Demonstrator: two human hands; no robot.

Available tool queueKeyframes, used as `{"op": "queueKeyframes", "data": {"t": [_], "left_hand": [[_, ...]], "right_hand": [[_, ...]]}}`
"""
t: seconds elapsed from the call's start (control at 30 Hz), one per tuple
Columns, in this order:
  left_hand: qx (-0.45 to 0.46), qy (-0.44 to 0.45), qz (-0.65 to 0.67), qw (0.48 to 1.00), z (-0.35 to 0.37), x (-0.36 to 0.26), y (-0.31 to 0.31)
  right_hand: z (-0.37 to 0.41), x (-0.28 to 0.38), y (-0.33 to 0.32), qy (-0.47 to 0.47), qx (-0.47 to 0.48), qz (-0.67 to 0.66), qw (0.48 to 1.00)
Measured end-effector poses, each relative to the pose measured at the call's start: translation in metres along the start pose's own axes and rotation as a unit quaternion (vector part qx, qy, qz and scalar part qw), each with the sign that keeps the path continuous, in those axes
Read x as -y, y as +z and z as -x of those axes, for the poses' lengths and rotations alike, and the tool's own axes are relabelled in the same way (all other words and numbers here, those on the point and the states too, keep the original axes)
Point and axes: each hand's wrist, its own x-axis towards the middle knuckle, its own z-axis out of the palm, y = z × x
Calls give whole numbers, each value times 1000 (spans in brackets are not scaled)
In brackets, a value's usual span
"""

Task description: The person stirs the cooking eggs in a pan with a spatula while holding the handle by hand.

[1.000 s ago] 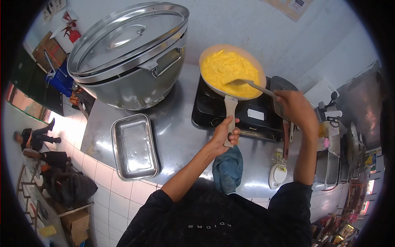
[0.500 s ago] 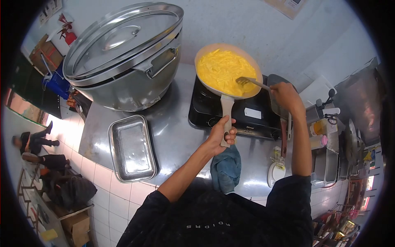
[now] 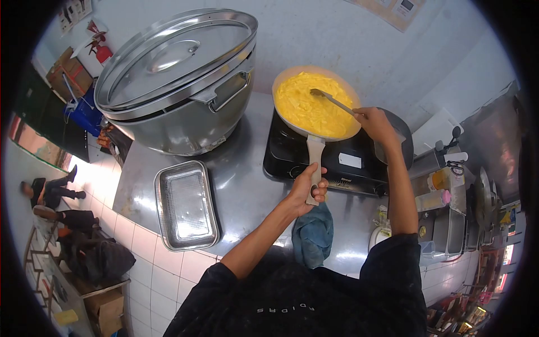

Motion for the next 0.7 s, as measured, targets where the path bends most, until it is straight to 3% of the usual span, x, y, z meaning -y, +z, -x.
{"op": "queueKeyframes", "data": {"t": [0.37,0.43,0.7], "left_hand": [[0,5,4,1000,0,1,0],[-1,5,3,1000,0,1,0],[-12,11,-3,1000,0,2,2]], "right_hand": [[91,92,-85,-17,26,140,990],[103,104,-84,-19,59,164,985],[78,100,-15,-54,22,255,965]]}}
